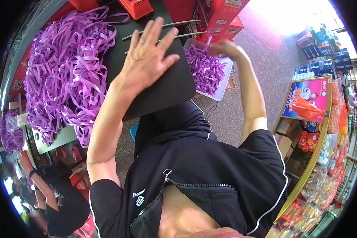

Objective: Wrapping long purple ribbon around a metal jig and cutting it into uniform small pieces.

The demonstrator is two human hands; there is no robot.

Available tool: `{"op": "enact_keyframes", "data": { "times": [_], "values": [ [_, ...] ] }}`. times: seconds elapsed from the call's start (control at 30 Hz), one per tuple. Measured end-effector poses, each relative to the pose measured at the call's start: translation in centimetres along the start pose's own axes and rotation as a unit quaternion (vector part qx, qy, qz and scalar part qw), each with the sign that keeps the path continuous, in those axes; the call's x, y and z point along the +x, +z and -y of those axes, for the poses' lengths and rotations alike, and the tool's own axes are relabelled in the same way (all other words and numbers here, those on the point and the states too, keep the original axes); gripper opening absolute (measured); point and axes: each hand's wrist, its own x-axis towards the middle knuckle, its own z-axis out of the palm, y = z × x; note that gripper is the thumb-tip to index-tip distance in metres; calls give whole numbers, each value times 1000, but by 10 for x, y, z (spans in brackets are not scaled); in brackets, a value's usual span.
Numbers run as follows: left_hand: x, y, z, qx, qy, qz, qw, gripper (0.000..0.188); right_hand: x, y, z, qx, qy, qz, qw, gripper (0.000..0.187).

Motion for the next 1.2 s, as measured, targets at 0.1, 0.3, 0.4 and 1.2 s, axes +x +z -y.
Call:
{"op": "enact_keyframes", "data": {
  "times": [0.1, 0.3, 0.4, 1.2],
  "values": [
    [-18, -34, -32, -15, 86, 30, 996, 51, 4, 33, -7, -95, 12, -60, 994, 57],
    [-68, -37, -83, -155, 270, 48, 949, 35, -59, 49, 31, 115, -160, -315, 928, 26],
    [-91, -19, -84, -156, 305, 137, 929, 33, -92, 64, 106, 133, -243, -370, 887, 20],
    [-282, 130, -34, -577, -307, 1, 757, 28, -60, 236, 383, -310, -537, 57, 783, 26]
  ]
}}
